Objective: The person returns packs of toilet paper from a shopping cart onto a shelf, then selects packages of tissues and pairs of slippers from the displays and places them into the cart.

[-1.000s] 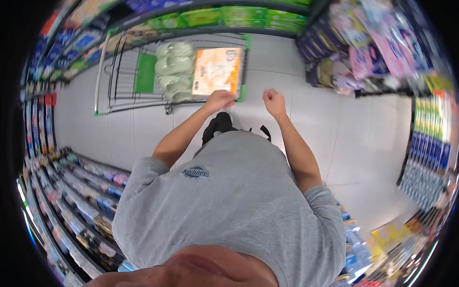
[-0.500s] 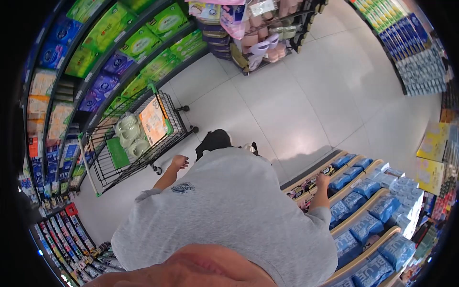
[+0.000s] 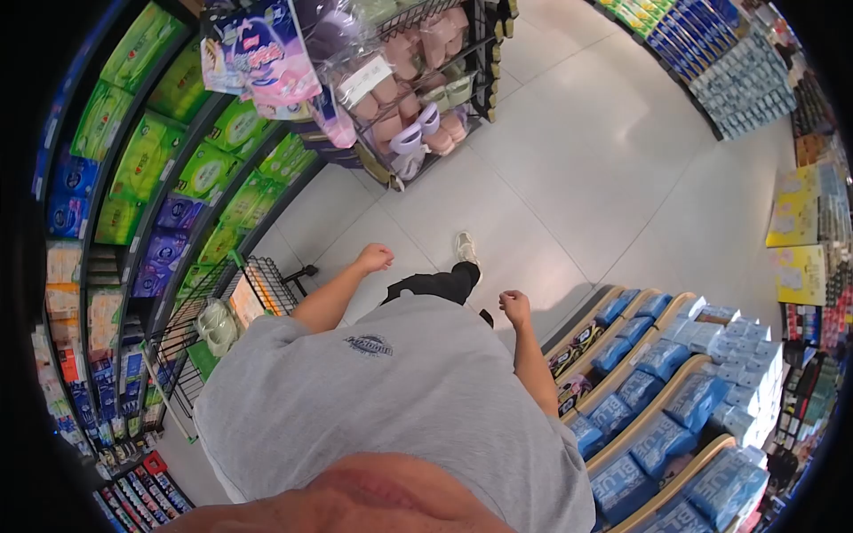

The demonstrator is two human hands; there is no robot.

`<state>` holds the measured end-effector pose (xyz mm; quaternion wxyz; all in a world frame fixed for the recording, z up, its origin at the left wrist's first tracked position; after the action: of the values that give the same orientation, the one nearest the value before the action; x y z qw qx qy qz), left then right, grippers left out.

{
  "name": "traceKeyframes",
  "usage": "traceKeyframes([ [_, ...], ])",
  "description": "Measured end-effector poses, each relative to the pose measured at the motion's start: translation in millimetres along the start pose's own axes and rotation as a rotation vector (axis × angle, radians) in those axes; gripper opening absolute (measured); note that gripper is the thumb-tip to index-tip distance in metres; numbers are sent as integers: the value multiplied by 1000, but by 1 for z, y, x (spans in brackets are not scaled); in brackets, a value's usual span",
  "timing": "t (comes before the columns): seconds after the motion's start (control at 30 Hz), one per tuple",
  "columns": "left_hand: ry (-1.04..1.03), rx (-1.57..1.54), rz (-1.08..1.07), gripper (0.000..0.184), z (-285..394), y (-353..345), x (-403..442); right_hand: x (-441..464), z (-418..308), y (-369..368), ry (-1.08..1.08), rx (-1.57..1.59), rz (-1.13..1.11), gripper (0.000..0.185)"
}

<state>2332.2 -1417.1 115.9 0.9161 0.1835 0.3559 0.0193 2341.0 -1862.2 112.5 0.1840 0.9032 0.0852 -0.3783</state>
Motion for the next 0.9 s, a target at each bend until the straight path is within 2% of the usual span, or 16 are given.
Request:
traceKeyframes([
  [0.07, -54, -30, -41, 20, 39, -21, 22, 14, -19, 31, -10, 4, 27, 26],
  [0.1, -5, 55, -96, 20, 54, -28, 37, 26, -32, 48, -10, 15, 46, 27],
  [0.17, 47, 129, -150, 21, 81, -39, 68, 30, -47, 86, -144, -15, 100, 25],
  [0.27, -122, 296, -227, 18, 109, -54, 137, 61, -42, 143, -260, -85, 130, 24],
  [0.37, -164, 180, -65, 21, 156, -44, 156, 104, -24, 191, -373, -91, 98, 23],
  [0.4, -155, 169, -49, 21, 163, -41, 159, 112, -42, 190, -226, -337, 20, 23],
  [0.43, -173, 122, -19, 22, 173, -38, 162, 122, -56, 191, -215, -351, 9, 23],
  [0.5, -180, 70, 17, 22, 183, -34, 166, 124, -88, 198, -276, -130, 216, 20],
  [0.63, -93, -151, 54, 22, 222, -7, 141, 192, -152, 186, -48, -257, 146, 17],
  [0.67, -31, -238, 69, 32, 233, 1, 131, 228, -164, 182, 75, -324, 135, 17],
  [0.7, -135, -155, 194, 41, 226, 11, 145, 266, -179, 178, 199, -389, 122, 18],
  [0.73, -234, -68, 317, 50, 219, 20, 161, 282, -222, 167, 280, -461, 99, 21],
  [0.77, -252, -73, 396, 56, 248, 38, 150, 307, -265, 155, 420, -575, 31, 25],
  [0.8, -268, -77, 478, 62, 297, 63, 124, 287, -340, 135, 551, -592, 88, 28],
  [0.87, -406, -55, 684, 56, 383, 100, 80, 272, -468, 92, 611, -710, -63, 37],
  [0.9, -485, -110, 760, 51, 420, 114, 63, 267, -521, 72, 790, -592, -123, 39],
])
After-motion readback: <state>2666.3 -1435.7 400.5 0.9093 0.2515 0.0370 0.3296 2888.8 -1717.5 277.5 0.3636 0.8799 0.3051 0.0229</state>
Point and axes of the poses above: each hand's wrist, its own x-axis towards the middle knuckle, its own y-axis out of the back of the hand, z = x × y, the point moved 5 cm from there along x, towards the middle knuckle, and after that the axes turned 3 degrees about -y, right-handed, at the moved point
